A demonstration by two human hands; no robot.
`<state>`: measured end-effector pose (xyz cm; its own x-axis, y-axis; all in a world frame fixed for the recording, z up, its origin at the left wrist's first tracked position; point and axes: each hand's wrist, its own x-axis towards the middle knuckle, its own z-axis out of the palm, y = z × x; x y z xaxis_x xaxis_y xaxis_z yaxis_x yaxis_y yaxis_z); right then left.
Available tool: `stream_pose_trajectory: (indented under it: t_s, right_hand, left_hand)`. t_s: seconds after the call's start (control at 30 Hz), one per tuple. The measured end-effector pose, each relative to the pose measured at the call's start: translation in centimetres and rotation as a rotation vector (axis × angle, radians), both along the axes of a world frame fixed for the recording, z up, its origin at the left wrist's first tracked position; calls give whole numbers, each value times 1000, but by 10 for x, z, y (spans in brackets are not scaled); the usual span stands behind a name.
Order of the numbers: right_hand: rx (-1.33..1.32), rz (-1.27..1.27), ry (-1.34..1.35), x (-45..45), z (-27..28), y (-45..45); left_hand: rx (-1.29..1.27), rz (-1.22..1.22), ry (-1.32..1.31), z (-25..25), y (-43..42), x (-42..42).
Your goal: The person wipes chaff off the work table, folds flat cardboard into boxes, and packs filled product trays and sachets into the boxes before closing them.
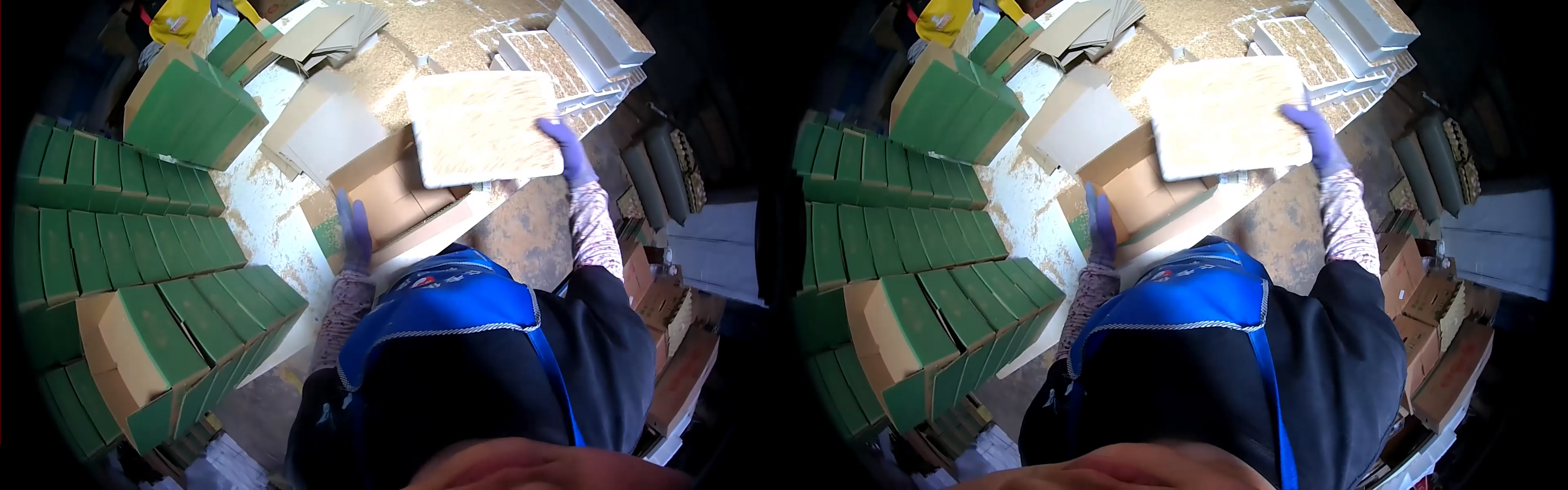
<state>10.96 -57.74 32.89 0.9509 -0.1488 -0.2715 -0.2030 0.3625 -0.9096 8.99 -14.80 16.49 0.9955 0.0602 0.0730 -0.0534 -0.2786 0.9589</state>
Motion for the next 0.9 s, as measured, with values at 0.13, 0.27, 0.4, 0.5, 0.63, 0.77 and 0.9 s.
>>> stream_pose_trajectory:
  t_s: [0.13,0.27,0.4,0.5,0.63,0.77,0.9]
  right_hand:
    - [-423,352,2,20,-45,105]
    - [-1140,310,-485,16,-101,171]
    - [-1232,244,-892,5,-77,147]
    - [-1259,19,-391,20,-145,90]
    - [-1537,139,-215,30,-233,55]
    - [-1524,-30,-358,34,-280,49]
    - [-1279,-21,-323,50,-246,48]
  left_hand:
    - [-415,46,57,3,-5,-8]
    - [358,182,-43,40,-9,-30]
    - [1185,-210,-25,86,-41,-14]
    - [970,-417,49,66,-68,27]
    - [1278,-625,292,28,-107,44]
    - [1236,-701,376,31,-102,58]
    - [850,-697,159,41,-66,84]
